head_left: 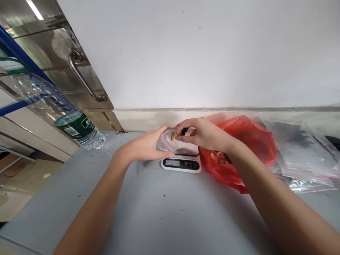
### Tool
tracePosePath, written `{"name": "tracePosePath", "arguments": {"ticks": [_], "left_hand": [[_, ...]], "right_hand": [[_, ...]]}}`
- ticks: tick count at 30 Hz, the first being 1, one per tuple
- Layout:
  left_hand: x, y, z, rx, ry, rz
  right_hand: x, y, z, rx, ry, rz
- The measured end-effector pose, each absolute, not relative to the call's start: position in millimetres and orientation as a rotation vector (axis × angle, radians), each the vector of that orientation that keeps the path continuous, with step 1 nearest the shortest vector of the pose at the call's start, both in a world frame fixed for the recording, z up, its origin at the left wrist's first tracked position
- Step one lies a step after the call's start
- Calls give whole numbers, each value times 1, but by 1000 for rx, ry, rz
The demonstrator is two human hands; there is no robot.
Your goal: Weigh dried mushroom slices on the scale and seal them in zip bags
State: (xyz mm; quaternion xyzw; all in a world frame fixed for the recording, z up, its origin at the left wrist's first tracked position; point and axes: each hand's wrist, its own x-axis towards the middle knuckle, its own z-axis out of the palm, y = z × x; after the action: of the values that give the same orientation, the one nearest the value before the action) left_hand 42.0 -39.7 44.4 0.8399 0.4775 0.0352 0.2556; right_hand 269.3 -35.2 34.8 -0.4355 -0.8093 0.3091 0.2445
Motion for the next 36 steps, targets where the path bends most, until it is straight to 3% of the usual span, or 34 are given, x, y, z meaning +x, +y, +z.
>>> {"name": "tracePosePath", "arguments": {"ticks": [10, 16, 22, 31, 36], "left_hand": [[44, -41, 47, 2205, 1289, 401], [36, -41, 52, 2089, 1212, 532], [29, -43, 59, 1918, 963, 693], [31, -41, 61, 2158, 905, 891], [30, -44, 66, 2197, 963, 987]], "right_hand": [[258, -46, 43, -862, -1967, 1003], [269, -44, 43, -907, -2157, 713], [271, -53, 53, -801, -2130, 701], [275, -58, 66, -968, -2058, 524], [290, -61, 76, -1111, -2159, 749]]}}
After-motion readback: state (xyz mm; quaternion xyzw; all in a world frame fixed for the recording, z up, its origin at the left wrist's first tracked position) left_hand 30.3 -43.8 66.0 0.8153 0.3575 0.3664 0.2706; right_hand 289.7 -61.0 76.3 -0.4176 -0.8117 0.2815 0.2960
